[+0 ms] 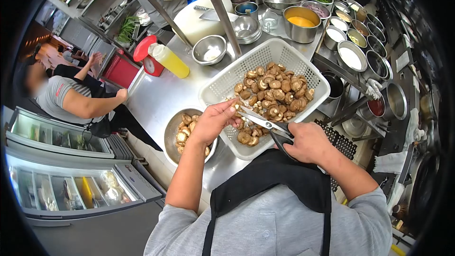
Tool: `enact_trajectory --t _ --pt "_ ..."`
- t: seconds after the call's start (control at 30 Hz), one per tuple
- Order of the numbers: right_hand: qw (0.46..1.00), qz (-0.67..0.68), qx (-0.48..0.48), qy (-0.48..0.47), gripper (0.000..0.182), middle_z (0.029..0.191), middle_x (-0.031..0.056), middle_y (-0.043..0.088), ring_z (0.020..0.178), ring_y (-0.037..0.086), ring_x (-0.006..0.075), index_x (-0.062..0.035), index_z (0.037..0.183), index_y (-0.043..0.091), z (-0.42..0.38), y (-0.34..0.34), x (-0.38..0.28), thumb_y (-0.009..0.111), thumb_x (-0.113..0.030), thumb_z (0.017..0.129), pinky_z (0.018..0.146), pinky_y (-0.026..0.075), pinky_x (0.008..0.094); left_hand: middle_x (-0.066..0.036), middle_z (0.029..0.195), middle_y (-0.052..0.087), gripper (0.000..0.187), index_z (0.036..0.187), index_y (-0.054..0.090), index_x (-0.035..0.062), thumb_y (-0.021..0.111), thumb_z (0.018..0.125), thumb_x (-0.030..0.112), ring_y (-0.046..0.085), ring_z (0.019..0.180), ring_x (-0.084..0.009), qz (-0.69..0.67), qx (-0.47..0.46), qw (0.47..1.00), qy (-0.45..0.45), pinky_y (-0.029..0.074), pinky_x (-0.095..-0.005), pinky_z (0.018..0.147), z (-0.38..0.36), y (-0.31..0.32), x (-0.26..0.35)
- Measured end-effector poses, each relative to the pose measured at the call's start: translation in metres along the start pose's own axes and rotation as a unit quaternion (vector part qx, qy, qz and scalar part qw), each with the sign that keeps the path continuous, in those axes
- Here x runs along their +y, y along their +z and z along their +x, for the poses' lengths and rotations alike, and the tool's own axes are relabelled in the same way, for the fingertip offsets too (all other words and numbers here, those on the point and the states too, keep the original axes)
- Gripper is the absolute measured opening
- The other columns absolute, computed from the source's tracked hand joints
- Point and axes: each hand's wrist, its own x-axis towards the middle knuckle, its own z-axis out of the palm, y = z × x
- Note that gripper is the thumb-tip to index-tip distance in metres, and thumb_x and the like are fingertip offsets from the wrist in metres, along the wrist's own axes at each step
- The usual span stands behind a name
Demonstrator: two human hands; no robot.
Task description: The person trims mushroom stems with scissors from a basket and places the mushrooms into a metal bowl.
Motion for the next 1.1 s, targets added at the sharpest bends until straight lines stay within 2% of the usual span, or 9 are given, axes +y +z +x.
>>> enact_trajectory --t 0.07,0.3,0.53,0.63,0.7,0.83,0.97,1.07,1.1 --pt "0.993 -0.018 -0.097 0.061 0.037 0.076 0.0189 0.067 0.079 0.068 0.0362 -0.0012 0.083 0.062 0.003 -0.002 -0.005 0.067 -0.038 0.079 0.072 0.053 0.0473 -0.007 0.104 0.067 0.045 0.139 0.048 -0.0058 0.056 0.101 0.018 0.063 0.08 -0.0132 0.028 0.005 0.999 -0.019 0.053 -0.0251 0.075 0.0 0.001 0.0" --pt "0.992 0.027 -0.103 0.07 0.041 0.078 0.0201 0.068 0.078 0.067 0.038 -0.0014 0.08 0.066 0.001 0.001 0.008 0.068 -0.042 0.08 0.073 0.054 0.0477 -0.006 0.094 0.067 0.045 0.139 0.049 -0.0033 0.056 0.101 0.018 0.063 0.079 -0.013 0.036 0.003 0.996 -0.076 0.053 -0.0266 0.076 0.001 0.0 0.001" --pt "0.928 0.279 -0.084 0.231 0.054 0.058 0.0106 0.059 0.054 0.061 0.0183 0.0015 0.067 0.063 -0.012 0.009 0.038 0.079 -0.048 0.079 0.055 0.049 0.0333 -0.006 0.089 0.066 0.031 0.111 0.064 -0.004 0.054 0.084 0.008 0.064 0.076 -0.0132 0.219 0.015 0.969 -0.117 0.055 -0.0284 0.068 0.033 -0.024 0.024" --pt "0.849 0.424 -0.111 0.296 0.054 0.056 0.0077 0.059 0.046 0.055 0.0142 -0.0001 0.064 0.06 -0.014 0.014 0.038 0.076 -0.048 0.083 0.045 0.045 0.0295 -0.013 0.088 0.068 0.027 0.104 0.067 -0.0043 0.057 0.087 0.014 0.066 0.073 -0.0192 0.434 0.103 0.886 -0.13 0.056 -0.034 0.068 0.074 -0.013 0.025" --pt "0.758 0.559 -0.111 0.318 0.053 0.055 0.0034 0.056 0.041 0.051 0.0105 -0.0023 0.064 0.059 -0.011 0.014 0.03 0.074 -0.048 0.085 0.04 0.04 0.0263 -0.02 0.092 0.068 0.026 0.105 0.07 0.0013 0.06 0.088 0.019 0.068 0.08 -0.0293 0.648 0.117 0.75 -0.068 0.055 -0.041 0.074 0.1 -0.004 0.02" --pt "0.795 0.522 -0.11 0.291 0.05 0.053 0.0015 0.053 0.042 0.051 0.0105 -0.0031 0.067 0.06 -0.009 0.012 0.029 0.074 -0.048 0.085 0.04 0.04 0.0266 -0.019 0.105 0.068 0.032 0.114 0.07 0.0143 0.059 0.085 0.013 0.066 0.093 -0.0372 0.759 0.065 0.648 0.016 0.052 -0.0467 0.083 0.14 -0.028 -0.028" --pt "0.856 0.428 -0.114 0.267 0.053 0.055 0.0032 0.055 0.049 0.055 0.013 -0.0022 0.069 0.061 -0.017 0.008 0.032 0.074 -0.051 0.084 0.047 0.044 0.0308 -0.019 0.109 0.067 0.036 0.117 0.069 0.0174 0.06 0.082 0.012 0.066 0.093 -0.039 0.754 0.083 0.65 0.038 0.052 -0.046 0.084 0.142 -0.036 -0.038" --pt "0.906 0.323 -0.089 0.258 0.057 0.059 0.0096 0.059 0.057 0.06 0.0218 0.0004 0.072 0.064 -0.02 0.0 0.031 0.074 -0.055 0.08 0.056 0.048 0.0366 -0.018 0.104 0.069 0.028 0.114 0.068 0.0056 0.059 0.087 0.007 0.069 0.09 -0.0332 0.703 0.107 0.702 0.037 0.055 -0.0416 0.079 0.116 -0.019 -0.008" --pt "0.927 0.266 -0.074 0.254 0.059 0.062 0.0137 0.062 0.061 0.063 0.0279 0.0017 0.074 0.064 -0.02 -0.003 0.028 0.075 -0.057 0.077 0.061 0.05 0.0401 -0.016 0.104 0.069 0.031 0.12 0.065 0.0017 0.06 0.089 0.006 0.069 0.088 -0.0274 0.514 0.12 0.848 0.047 0.055 -0.0375 0.076 0.104 -0.016 -0.005"
